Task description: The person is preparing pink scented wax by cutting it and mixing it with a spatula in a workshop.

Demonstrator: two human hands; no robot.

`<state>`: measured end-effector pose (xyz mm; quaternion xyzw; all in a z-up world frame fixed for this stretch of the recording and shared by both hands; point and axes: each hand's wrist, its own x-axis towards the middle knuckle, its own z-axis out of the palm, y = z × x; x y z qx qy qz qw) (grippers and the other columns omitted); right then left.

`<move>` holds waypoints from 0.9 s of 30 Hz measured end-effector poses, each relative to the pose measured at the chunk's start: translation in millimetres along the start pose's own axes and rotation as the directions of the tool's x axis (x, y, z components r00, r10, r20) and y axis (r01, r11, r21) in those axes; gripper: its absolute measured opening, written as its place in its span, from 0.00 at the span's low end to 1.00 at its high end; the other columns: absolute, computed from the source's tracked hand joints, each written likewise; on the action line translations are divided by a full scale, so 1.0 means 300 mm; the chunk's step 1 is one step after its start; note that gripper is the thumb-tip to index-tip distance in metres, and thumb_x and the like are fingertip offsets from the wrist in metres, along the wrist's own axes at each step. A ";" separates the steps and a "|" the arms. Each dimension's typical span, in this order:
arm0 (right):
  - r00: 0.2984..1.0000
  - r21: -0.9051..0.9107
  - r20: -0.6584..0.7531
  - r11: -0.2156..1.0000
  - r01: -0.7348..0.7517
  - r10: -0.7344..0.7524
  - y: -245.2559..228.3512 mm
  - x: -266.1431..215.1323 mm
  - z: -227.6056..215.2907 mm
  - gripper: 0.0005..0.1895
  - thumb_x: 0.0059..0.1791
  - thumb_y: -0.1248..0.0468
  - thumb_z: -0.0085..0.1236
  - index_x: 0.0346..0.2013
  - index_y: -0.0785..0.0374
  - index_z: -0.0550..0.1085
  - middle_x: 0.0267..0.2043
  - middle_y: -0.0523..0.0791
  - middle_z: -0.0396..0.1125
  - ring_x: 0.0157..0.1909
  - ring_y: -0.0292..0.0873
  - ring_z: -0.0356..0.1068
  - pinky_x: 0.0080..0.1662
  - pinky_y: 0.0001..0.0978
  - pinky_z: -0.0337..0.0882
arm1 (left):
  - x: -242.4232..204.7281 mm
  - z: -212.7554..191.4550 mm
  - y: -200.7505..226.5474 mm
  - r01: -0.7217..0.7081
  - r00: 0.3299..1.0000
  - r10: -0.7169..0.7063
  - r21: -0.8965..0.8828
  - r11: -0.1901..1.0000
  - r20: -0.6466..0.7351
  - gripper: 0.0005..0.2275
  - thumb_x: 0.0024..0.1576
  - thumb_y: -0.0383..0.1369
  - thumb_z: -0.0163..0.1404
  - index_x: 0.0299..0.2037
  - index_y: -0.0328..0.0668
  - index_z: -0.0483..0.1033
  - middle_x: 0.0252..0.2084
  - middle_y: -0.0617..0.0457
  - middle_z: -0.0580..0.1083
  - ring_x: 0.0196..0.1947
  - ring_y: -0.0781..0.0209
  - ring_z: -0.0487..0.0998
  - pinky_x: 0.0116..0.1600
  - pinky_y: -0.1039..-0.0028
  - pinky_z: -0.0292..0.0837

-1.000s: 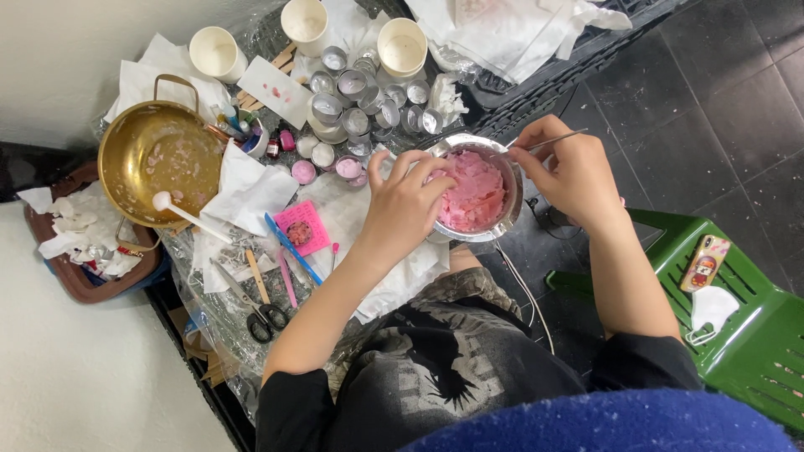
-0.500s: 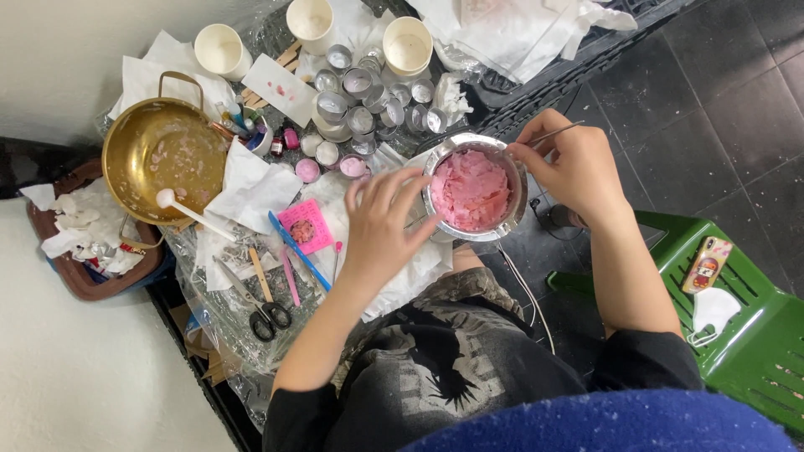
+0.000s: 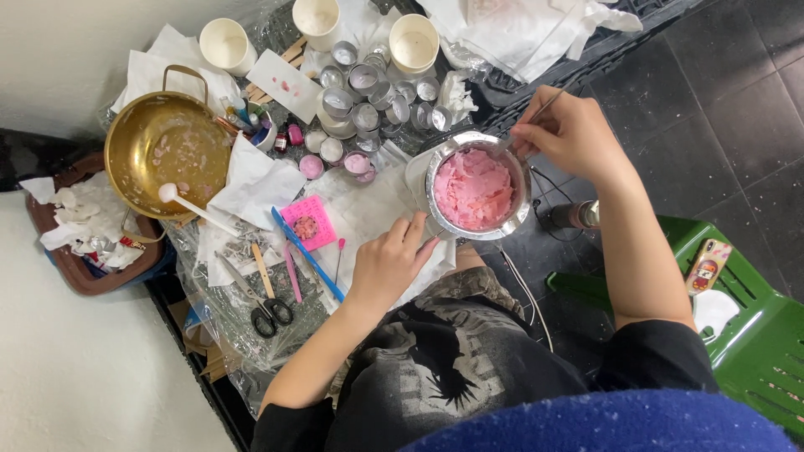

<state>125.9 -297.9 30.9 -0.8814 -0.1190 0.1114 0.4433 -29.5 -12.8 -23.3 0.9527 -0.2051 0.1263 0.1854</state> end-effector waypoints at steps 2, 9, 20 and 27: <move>1.000 0.000 0.012 1.000 0.011 -0.011 0.012 0.010 0.001 0.09 0.55 0.69 0.60 0.34 0.69 0.68 0.31 0.47 0.75 0.38 0.38 0.79 0.40 0.30 0.79 | 0.000 -0.001 -0.001 -0.003 1.000 0.003 -0.009 1.000 0.018 0.20 0.60 0.43 0.57 0.53 0.33 0.74 0.35 0.53 0.72 0.20 0.63 0.77 0.23 0.75 0.70; 1.000 -0.062 0.016 0.998 -0.018 0.019 -0.042 0.044 0.024 0.08 0.54 0.70 0.60 0.34 0.69 0.70 0.29 0.48 0.75 0.35 0.40 0.79 0.37 0.30 0.78 | 0.001 0.011 0.004 -0.014 0.999 0.015 -0.039 0.999 0.029 0.19 0.61 0.42 0.57 0.53 0.34 0.74 0.34 0.53 0.72 0.20 0.63 0.77 0.23 0.74 0.70; 0.980 -0.040 0.176 0.994 0.098 -0.090 -0.120 0.100 0.066 0.07 0.53 0.70 0.61 0.35 0.69 0.71 0.29 0.47 0.75 0.33 0.38 0.79 0.37 0.29 0.78 | 0.011 -0.003 0.006 0.034 0.998 -0.029 -0.096 0.995 0.056 0.19 0.61 0.43 0.56 0.53 0.36 0.74 0.33 0.53 0.73 0.20 0.59 0.78 0.22 0.71 0.71; 0.984 0.100 0.145 0.991 0.089 -0.103 0.011 0.008 -0.047 0.04 0.53 0.69 0.61 0.37 0.66 0.74 0.34 0.44 0.73 0.37 0.35 0.76 0.40 0.25 0.78 | 0.025 -0.016 -0.025 0.073 0.996 -0.063 -0.173 0.982 0.062 0.18 0.60 0.44 0.56 0.53 0.41 0.77 0.32 0.55 0.75 0.22 0.60 0.79 0.25 0.71 0.72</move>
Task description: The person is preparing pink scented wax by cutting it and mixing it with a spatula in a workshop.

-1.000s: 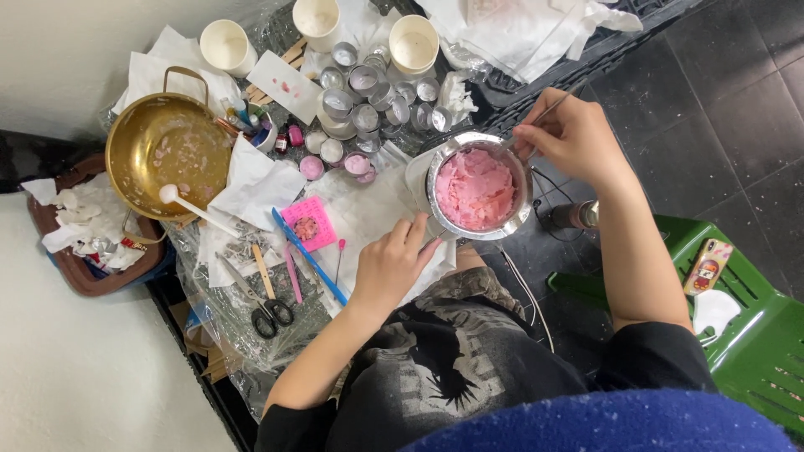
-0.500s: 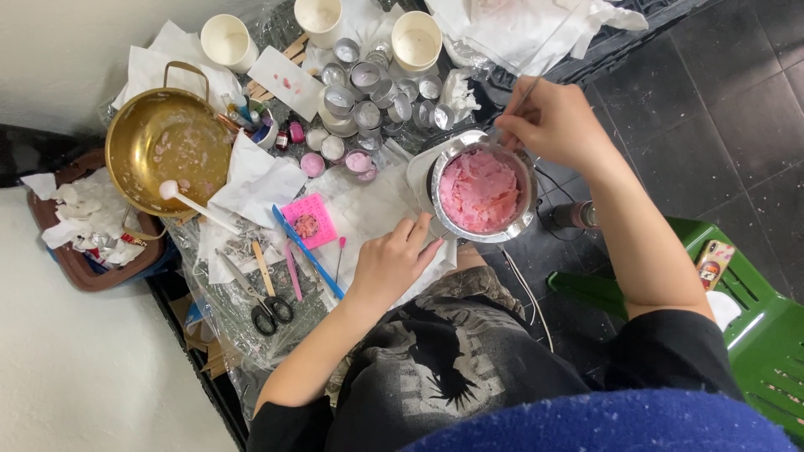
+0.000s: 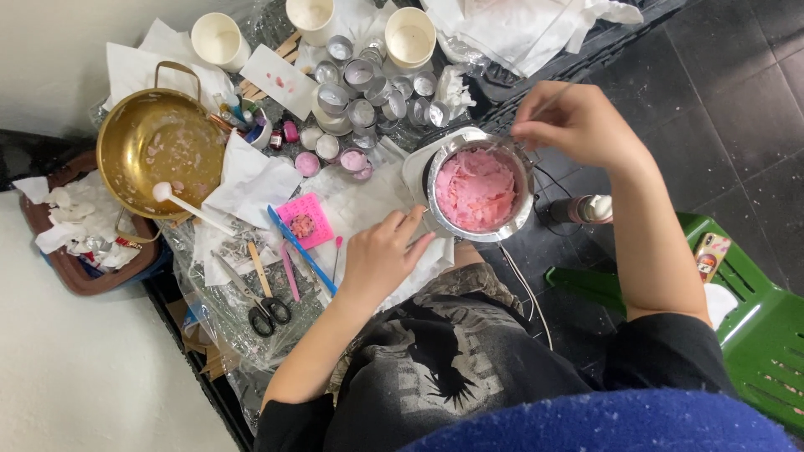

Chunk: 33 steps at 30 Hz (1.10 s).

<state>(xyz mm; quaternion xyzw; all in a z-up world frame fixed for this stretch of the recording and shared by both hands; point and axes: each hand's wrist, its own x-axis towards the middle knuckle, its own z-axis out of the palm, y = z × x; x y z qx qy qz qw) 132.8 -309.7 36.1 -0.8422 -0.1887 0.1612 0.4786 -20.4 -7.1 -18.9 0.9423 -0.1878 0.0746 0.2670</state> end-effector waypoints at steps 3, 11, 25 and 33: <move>0.997 0.112 -0.072 0.993 -0.032 0.040 0.116 -0.043 -0.024 0.04 0.53 0.69 0.62 0.37 0.65 0.74 0.35 0.43 0.72 0.36 0.34 0.74 0.39 0.25 0.74 | 0.020 -0.021 -0.026 0.002 0.999 -0.001 -0.006 1.000 0.039 0.18 0.60 0.44 0.56 0.55 0.43 0.77 0.34 0.54 0.75 0.25 0.59 0.78 0.30 0.70 0.74; 0.984 0.381 -0.091 0.919 -0.105 0.150 0.356 -0.060 -0.010 0.04 0.53 0.68 0.62 0.37 0.61 0.73 0.41 0.43 0.75 0.37 0.30 0.69 0.39 0.23 0.69 | 0.068 -0.058 -0.066 -0.053 0.998 0.051 0.037 0.998 0.042 0.18 0.59 0.43 0.57 0.56 0.46 0.78 0.38 0.53 0.76 0.37 0.57 0.78 0.42 0.64 0.72; 0.999 0.591 -0.019 0.807 -0.012 0.029 0.449 -0.052 0.038 0.07 0.53 0.70 0.61 0.36 0.60 0.70 0.42 0.45 0.74 0.44 0.33 0.72 0.47 0.24 0.71 | 0.121 -0.121 -0.068 0.010 0.993 0.002 -0.098 0.995 0.119 0.17 0.54 0.40 0.60 0.52 0.47 0.81 0.32 0.52 0.73 0.30 0.51 0.76 0.36 0.62 0.71; 0.998 0.571 0.004 0.819 -0.053 0.062 0.400 -0.060 0.035 0.07 0.53 0.68 0.62 0.34 0.60 0.70 0.41 0.45 0.74 0.45 0.34 0.72 0.50 0.25 0.71 | 0.125 -0.124 -0.069 0.001 0.992 0.011 -0.091 0.996 0.126 0.17 0.54 0.41 0.60 0.53 0.48 0.81 0.32 0.53 0.74 0.31 0.52 0.76 0.37 0.62 0.71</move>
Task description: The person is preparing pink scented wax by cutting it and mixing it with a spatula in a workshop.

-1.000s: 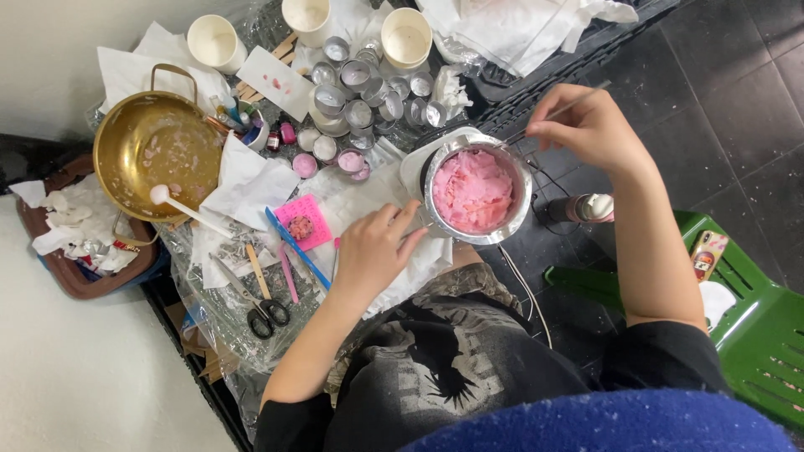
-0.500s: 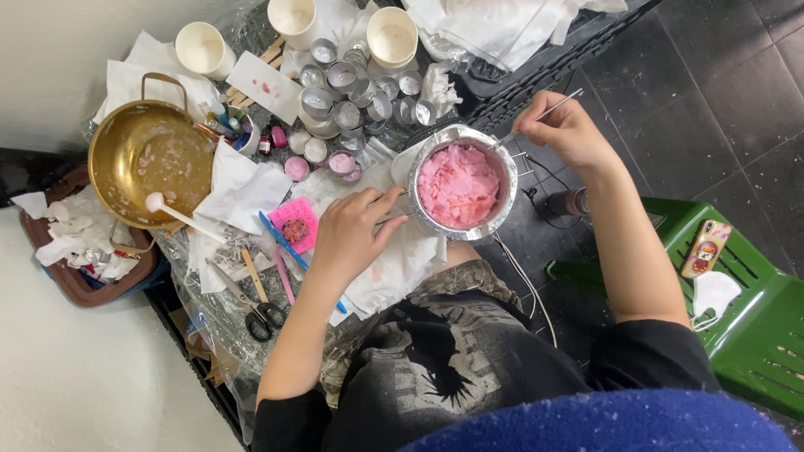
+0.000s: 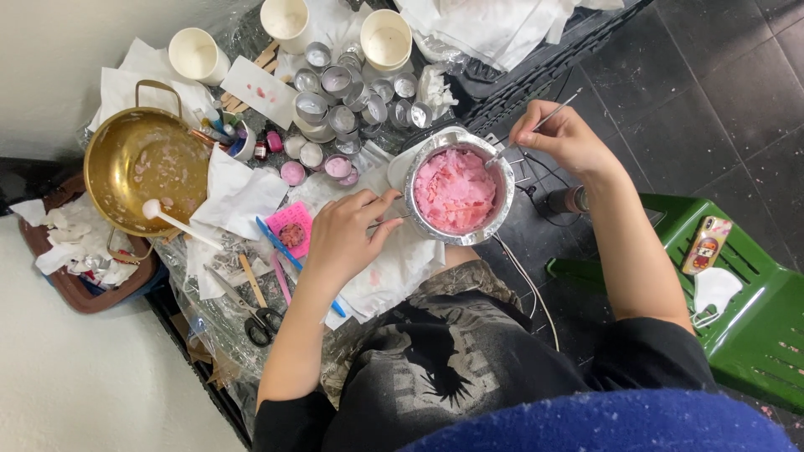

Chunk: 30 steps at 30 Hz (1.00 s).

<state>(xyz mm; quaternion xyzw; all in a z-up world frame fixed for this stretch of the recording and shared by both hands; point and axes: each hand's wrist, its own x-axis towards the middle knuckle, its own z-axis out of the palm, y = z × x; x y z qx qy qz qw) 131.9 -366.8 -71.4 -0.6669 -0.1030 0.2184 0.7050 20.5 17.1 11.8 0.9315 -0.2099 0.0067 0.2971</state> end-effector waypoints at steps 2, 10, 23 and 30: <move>1.000 -0.013 0.002 1.000 -0.006 0.006 0.001 -0.005 -0.001 0.07 0.53 0.68 0.62 0.34 0.60 0.71 0.41 0.45 0.74 0.45 0.34 0.72 0.50 0.25 0.71 | -0.002 -0.001 0.002 -0.003 1.000 0.003 0.004 1.000 -0.006 0.17 0.54 0.41 0.60 0.53 0.48 0.81 0.32 0.53 0.74 0.32 0.52 0.77 0.37 0.62 0.71; 0.999 -0.010 -0.049 1.000 0.000 -0.001 0.024 0.000 -0.002 0.08 0.53 0.68 0.62 0.35 0.59 0.70 0.42 0.44 0.74 0.45 0.33 0.72 0.50 0.25 0.71 | 0.000 -0.012 -0.004 0.020 0.998 -0.019 -0.017 1.000 0.058 0.18 0.55 0.40 0.59 0.54 0.48 0.80 0.32 0.52 0.73 0.31 0.50 0.77 0.36 0.61 0.72; 0.998 0.123 -0.055 0.992 0.013 -0.006 0.053 -0.018 0.004 0.09 0.53 0.69 0.62 0.35 0.59 0.69 0.41 0.44 0.74 0.42 0.32 0.70 0.44 0.23 0.68 | 0.016 -0.019 0.019 0.044 0.996 -0.047 0.033 0.998 0.076 0.17 0.55 0.42 0.59 0.54 0.49 0.81 0.30 0.52 0.73 0.28 0.50 0.77 0.33 0.61 0.72; 1.000 0.117 0.026 0.993 0.011 -0.014 0.062 -0.035 0.023 0.06 0.53 0.70 0.62 0.35 0.62 0.71 0.41 0.45 0.74 0.44 0.34 0.72 0.48 0.25 0.71 | 0.009 -0.012 0.021 0.103 0.989 -0.109 0.066 0.993 0.102 0.18 0.56 0.44 0.58 0.55 0.51 0.81 0.29 0.53 0.73 0.26 0.53 0.77 0.32 0.62 0.72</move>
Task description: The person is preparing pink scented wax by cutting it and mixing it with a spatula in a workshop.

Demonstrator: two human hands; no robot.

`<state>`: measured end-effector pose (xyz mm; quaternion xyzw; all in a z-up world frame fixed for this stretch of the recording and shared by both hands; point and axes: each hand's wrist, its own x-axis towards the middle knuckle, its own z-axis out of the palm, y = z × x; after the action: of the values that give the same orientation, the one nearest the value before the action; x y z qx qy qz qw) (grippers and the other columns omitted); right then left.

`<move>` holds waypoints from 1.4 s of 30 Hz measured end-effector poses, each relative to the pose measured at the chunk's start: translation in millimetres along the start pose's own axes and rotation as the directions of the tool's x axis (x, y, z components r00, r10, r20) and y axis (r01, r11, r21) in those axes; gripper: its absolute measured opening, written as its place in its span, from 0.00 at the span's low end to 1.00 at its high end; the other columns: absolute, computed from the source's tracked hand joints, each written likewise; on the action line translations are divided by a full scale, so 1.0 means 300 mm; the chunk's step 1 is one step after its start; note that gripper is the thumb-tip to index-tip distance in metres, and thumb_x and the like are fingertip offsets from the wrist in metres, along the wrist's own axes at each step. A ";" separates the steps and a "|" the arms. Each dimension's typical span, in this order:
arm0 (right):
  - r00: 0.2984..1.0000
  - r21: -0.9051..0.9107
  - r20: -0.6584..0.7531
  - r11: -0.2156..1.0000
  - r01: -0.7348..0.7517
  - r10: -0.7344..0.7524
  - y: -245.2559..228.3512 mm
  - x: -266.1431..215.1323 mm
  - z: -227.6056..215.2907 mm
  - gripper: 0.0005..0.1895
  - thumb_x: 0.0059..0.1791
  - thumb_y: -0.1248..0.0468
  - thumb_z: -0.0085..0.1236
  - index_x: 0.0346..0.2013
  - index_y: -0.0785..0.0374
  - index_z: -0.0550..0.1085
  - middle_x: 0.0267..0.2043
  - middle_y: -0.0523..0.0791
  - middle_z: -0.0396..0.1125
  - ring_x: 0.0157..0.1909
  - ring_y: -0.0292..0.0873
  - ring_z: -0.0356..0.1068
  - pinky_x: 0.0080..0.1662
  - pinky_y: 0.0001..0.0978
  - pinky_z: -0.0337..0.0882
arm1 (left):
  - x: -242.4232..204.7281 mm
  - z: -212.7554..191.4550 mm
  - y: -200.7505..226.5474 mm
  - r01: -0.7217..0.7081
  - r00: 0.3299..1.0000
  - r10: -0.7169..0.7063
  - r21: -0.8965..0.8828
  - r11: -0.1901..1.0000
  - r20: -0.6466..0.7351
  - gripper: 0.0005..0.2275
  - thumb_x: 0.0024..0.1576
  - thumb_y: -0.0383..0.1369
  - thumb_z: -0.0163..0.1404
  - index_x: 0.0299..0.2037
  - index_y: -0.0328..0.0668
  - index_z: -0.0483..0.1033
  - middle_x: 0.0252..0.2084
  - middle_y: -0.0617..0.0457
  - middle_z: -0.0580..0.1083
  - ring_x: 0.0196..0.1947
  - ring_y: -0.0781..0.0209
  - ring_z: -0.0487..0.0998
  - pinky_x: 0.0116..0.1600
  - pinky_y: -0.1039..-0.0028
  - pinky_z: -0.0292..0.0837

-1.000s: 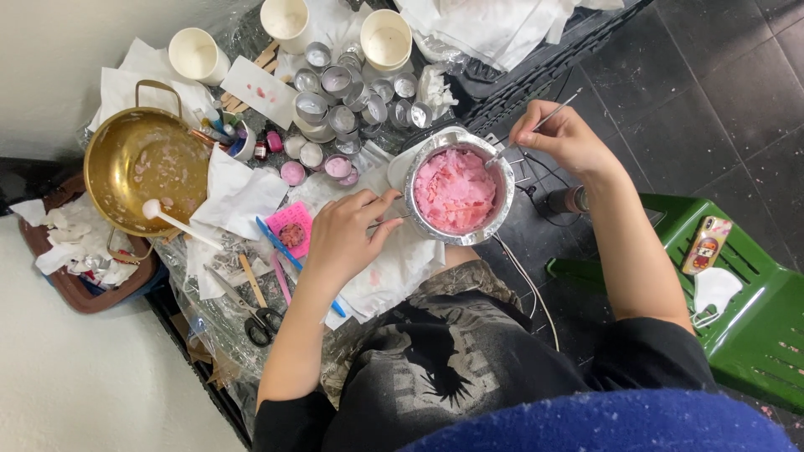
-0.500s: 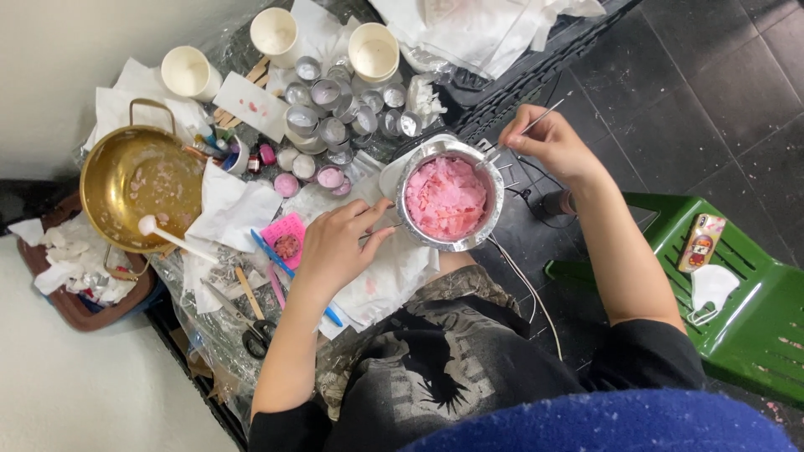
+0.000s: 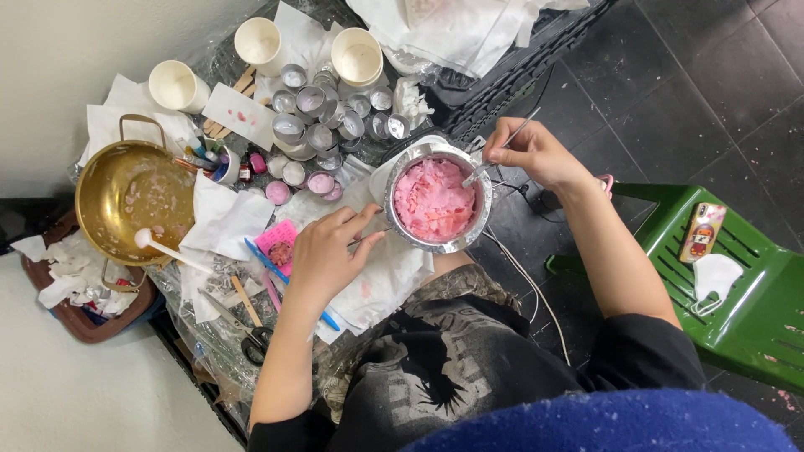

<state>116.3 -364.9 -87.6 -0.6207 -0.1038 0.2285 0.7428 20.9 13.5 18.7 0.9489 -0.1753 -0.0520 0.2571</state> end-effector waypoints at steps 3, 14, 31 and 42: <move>1.000 0.003 -0.013 1.000 0.027 -0.027 -0.015 -0.013 0.020 0.06 0.53 0.69 0.61 0.35 0.61 0.71 0.41 0.44 0.74 0.45 0.34 0.73 0.50 0.25 0.72 | 0.001 0.002 -0.016 -0.059 0.998 0.059 -0.001 0.998 -0.028 0.18 0.56 0.43 0.58 0.54 0.49 0.81 0.30 0.53 0.74 0.27 0.53 0.77 0.33 0.63 0.72; 0.992 0.059 -0.124 0.998 0.038 -0.030 -0.012 0.021 -0.006 0.08 0.54 0.67 0.61 0.36 0.57 0.69 0.42 0.43 0.73 0.41 0.30 0.68 0.42 0.21 0.65 | 0.004 -0.007 -0.016 -0.021 1.000 0.022 -0.051 0.998 0.022 0.19 0.56 0.44 0.58 0.55 0.49 0.80 0.30 0.52 0.73 0.26 0.53 0.77 0.31 0.63 0.71; 0.996 0.145 -0.056 0.988 -0.062 0.070 -0.028 -0.034 0.004 0.08 0.52 0.69 0.62 0.35 0.59 0.69 0.39 0.45 0.72 0.32 0.29 0.61 0.32 0.22 0.58 | 0.005 -0.007 -0.011 0.006 1.000 -0.006 0.011 1.000 0.012 0.18 0.55 0.46 0.58 0.54 0.53 0.81 0.28 0.54 0.73 0.25 0.54 0.77 0.30 0.64 0.71; 0.984 -0.047 -0.172 0.998 0.045 -0.052 -0.162 -0.071 0.119 0.07 0.53 0.69 0.61 0.37 0.62 0.70 0.44 0.44 0.73 0.47 0.33 0.71 0.51 0.25 0.71 | 0.004 -0.039 -0.001 0.078 0.987 -0.067 -0.070 0.994 0.146 0.21 0.53 0.47 0.59 0.56 0.53 0.80 0.33 0.58 0.79 0.28 0.55 0.80 0.35 0.65 0.75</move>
<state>92.3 -349.9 -30.4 -0.6514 -0.0587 0.1531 0.7408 24.2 18.8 28.6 0.9380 -0.1566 -0.1361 0.2775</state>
